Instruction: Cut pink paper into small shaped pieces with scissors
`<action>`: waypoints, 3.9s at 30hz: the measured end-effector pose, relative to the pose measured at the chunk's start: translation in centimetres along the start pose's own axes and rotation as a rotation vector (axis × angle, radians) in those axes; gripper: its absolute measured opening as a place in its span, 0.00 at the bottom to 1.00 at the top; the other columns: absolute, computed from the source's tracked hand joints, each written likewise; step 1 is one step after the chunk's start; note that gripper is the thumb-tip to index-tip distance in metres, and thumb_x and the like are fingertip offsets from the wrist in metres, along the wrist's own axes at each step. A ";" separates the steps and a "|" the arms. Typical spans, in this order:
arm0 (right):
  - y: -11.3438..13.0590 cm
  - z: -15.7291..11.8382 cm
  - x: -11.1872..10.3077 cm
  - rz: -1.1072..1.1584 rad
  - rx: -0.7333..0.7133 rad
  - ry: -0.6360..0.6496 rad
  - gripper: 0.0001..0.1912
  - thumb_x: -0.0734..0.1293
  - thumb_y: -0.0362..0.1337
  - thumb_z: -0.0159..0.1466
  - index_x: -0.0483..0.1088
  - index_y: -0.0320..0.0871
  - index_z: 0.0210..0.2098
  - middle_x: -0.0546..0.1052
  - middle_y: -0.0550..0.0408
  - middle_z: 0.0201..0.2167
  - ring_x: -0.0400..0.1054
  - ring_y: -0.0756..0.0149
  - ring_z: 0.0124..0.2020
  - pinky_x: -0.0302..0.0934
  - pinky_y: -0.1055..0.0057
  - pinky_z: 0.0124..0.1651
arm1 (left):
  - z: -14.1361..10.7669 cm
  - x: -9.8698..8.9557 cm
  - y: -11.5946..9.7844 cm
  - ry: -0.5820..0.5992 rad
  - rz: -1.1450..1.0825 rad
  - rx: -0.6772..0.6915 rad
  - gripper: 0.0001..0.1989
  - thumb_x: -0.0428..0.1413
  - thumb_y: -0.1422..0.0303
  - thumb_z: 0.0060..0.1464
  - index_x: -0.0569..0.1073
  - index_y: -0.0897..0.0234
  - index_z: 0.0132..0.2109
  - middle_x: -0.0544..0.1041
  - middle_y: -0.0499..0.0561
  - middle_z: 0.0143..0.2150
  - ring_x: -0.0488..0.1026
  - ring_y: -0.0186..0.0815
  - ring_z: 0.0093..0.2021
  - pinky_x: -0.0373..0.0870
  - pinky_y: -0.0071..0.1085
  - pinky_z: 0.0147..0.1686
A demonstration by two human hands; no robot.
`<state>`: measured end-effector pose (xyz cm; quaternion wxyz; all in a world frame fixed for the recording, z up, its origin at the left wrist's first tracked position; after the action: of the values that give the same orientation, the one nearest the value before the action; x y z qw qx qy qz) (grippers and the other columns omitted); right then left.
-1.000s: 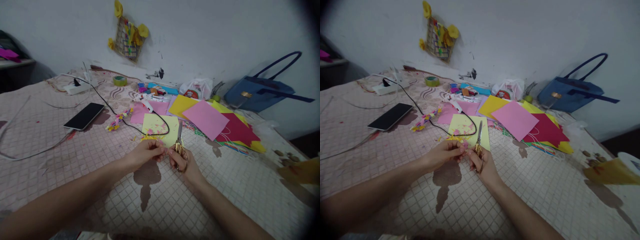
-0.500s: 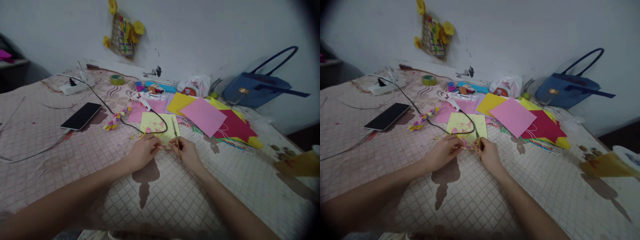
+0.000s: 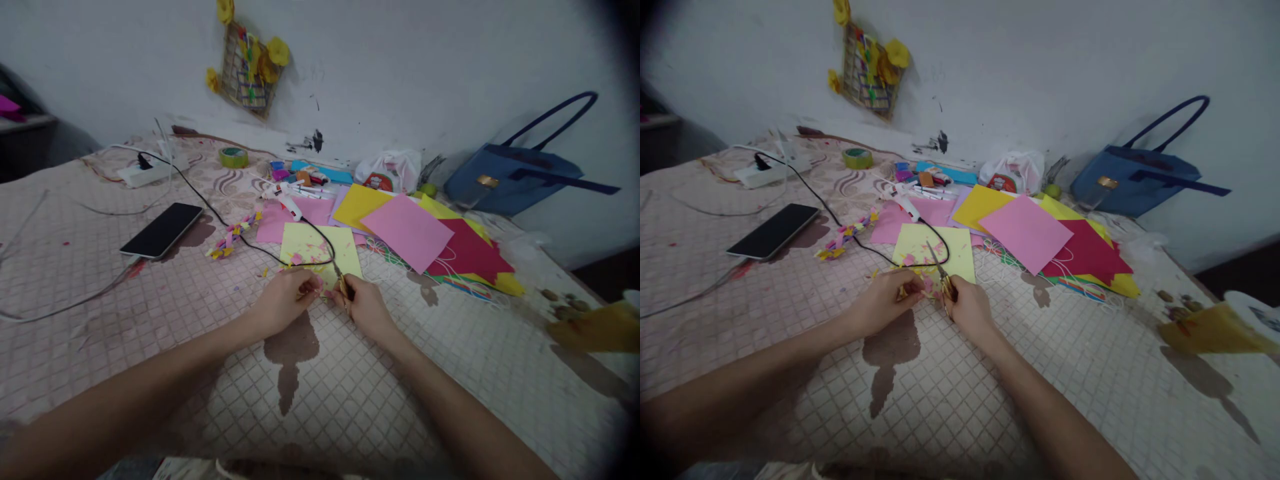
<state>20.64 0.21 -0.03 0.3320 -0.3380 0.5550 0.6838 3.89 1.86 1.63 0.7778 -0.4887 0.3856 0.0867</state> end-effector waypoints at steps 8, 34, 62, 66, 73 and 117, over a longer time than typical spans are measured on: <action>0.3 -0.4 -0.5 -0.015 0.018 -0.036 0.05 0.61 0.37 0.55 0.66 0.42 0.28 0.70 0.57 0.21 0.62 0.68 0.22 0.48 0.75 0.24 | 0.1 0.4 0.1 0.057 -0.203 -0.074 0.05 0.50 0.70 0.50 0.69 0.67 0.33 0.72 0.48 0.27 0.68 0.28 0.26 0.62 0.23 0.25; 2.4 -1.1 -0.5 0.712 0.136 0.116 0.11 0.64 0.43 0.54 0.64 0.40 0.26 0.61 0.62 0.17 0.53 0.76 0.15 0.50 0.78 0.16 | 0.0 1.0 0.0 0.179 -0.602 -0.217 0.07 0.51 0.68 0.50 0.67 0.68 0.29 0.67 0.44 0.21 0.60 0.23 0.19 0.57 0.21 0.20; 2.4 -1.9 0.1 0.930 0.181 0.226 0.13 0.60 0.43 0.58 0.61 0.41 0.22 0.60 0.63 0.14 0.53 0.76 0.14 0.49 0.78 0.16 | -0.1 0.9 0.0 0.275 -0.921 -0.356 0.10 0.50 0.65 0.51 0.65 0.68 0.29 0.67 0.45 0.23 0.61 0.22 0.20 0.56 0.20 0.19; 2.5 -1.9 0.2 0.953 0.192 0.231 0.15 0.60 0.44 0.58 0.59 0.41 0.20 0.60 0.63 0.14 0.53 0.76 0.14 0.49 0.78 0.16 | -0.2 0.9 -0.1 0.268 -0.920 -0.352 0.10 0.50 0.65 0.51 0.65 0.68 0.29 0.66 0.45 0.22 0.62 0.23 0.21 0.57 0.20 0.19; 2.7 -1.9 0.1 0.936 0.198 0.237 0.14 0.61 0.44 0.57 0.61 0.41 0.21 0.60 0.62 0.14 0.53 0.76 0.14 0.49 0.78 0.16 | -0.2 1.1 -0.2 0.297 -0.876 -0.323 0.11 0.50 0.63 0.51 0.63 0.68 0.29 0.66 0.45 0.23 0.62 0.23 0.20 0.58 0.20 0.19; 2.4 -2.1 0.3 0.831 0.107 0.063 0.10 0.61 0.41 0.58 0.61 0.41 0.25 0.62 0.62 0.15 0.55 0.76 0.15 0.51 0.79 0.18 | -0.4 1.1 -0.3 0.311 -0.945 -0.337 0.12 0.49 0.62 0.52 0.65 0.69 0.30 0.67 0.47 0.27 0.64 0.24 0.23 0.64 0.22 0.22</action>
<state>18.69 -2.25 0.61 0.0279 -0.0885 0.6889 0.7189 4.59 1.13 1.00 0.5761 -0.7347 0.2147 -0.2866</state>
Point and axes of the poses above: each hand's wrist, its own z-axis towards the middle knuckle, its own x-axis out of the palm, y = z × x, the point moved 2 cm from there along z, towards the middle knuckle
